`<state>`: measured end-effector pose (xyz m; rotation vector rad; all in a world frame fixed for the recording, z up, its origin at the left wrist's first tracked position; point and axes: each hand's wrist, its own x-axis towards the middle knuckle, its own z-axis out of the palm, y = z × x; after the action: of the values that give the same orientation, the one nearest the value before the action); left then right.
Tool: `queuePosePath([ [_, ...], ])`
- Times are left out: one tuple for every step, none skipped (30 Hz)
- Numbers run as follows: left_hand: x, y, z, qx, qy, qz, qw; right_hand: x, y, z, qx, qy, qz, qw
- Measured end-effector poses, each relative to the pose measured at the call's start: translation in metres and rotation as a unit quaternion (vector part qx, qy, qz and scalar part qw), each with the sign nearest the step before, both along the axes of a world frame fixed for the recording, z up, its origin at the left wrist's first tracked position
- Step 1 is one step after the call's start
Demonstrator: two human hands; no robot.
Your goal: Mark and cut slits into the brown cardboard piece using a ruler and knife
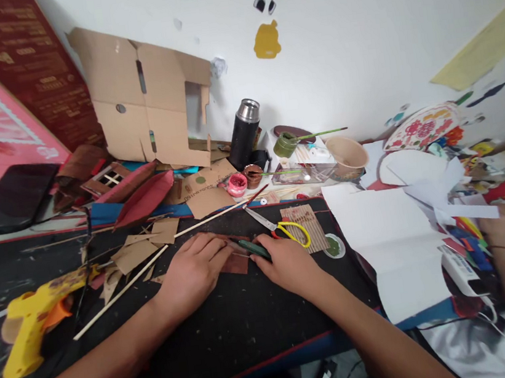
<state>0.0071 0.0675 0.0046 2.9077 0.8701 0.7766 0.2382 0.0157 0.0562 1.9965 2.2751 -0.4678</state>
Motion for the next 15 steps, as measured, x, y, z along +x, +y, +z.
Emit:
queuePosePath([
  [0.000,-0.001,0.001,0.004,0.000,0.001,1.000,0.000,0.000,0.000,-0.002,-0.001,0.001,1.000],
  [0.000,-0.001,0.001,0.007,-0.001,0.001,1.000,0.000,0.000,0.001,-0.005,-0.003,0.001,1.000],
  [0.000,-0.001,0.001,0.007,-0.002,0.001,1.000,0.000,0.000,0.000,-0.008,-0.005,0.000,1.000],
  [0.000,-0.002,0.001,0.006,0.000,0.000,1.000,0.000,0.000,-0.001,-0.012,-0.004,-0.002,1.000],
  [0.000,-0.002,0.001,0.005,0.005,0.000,1.000,-0.001,0.001,-0.002,-0.014,0.000,-0.006,1.000],
  [0.000,-0.002,0.001,0.005,0.012,0.001,1.000,-0.001,0.002,-0.004,-0.016,0.006,-0.012,1.000],
  [0.000,-0.001,0.000,0.006,0.020,0.003,1.000,-0.001,0.002,-0.006,-0.015,0.015,-0.019,1.000],
  [0.000,-0.001,0.000,0.007,0.027,0.007,1.000,-0.001,0.003,-0.007,-0.015,0.026,-0.025,0.999],
  [0.000,-0.001,-0.001,0.008,0.030,0.011,0.999,-0.001,0.004,-0.008,-0.014,0.039,-0.032,0.999],
  [-0.001,0.000,-0.001,0.008,0.028,0.016,0.999,0.000,0.004,-0.008,-0.014,0.055,-0.039,0.998],
  [-0.001,0.000,0.000,0.009,0.022,0.022,0.999,0.001,0.005,-0.008,-0.016,0.071,-0.048,0.996],
  [-0.002,0.001,0.001,0.010,0.010,0.027,1.000,0.002,0.005,-0.007,-0.018,0.091,-0.058,0.994],
  [-0.004,0.001,0.003,0.009,-0.006,0.034,0.999,0.004,0.005,-0.006,-0.019,0.115,-0.068,0.991],
  [-0.005,0.002,0.005,0.007,-0.025,0.044,0.999,0.006,0.005,-0.005,-0.020,0.142,-0.077,0.987],
  [-0.007,0.002,0.008,0.005,-0.047,0.055,0.997,0.009,0.005,-0.004,-0.019,0.169,-0.085,0.982],
])
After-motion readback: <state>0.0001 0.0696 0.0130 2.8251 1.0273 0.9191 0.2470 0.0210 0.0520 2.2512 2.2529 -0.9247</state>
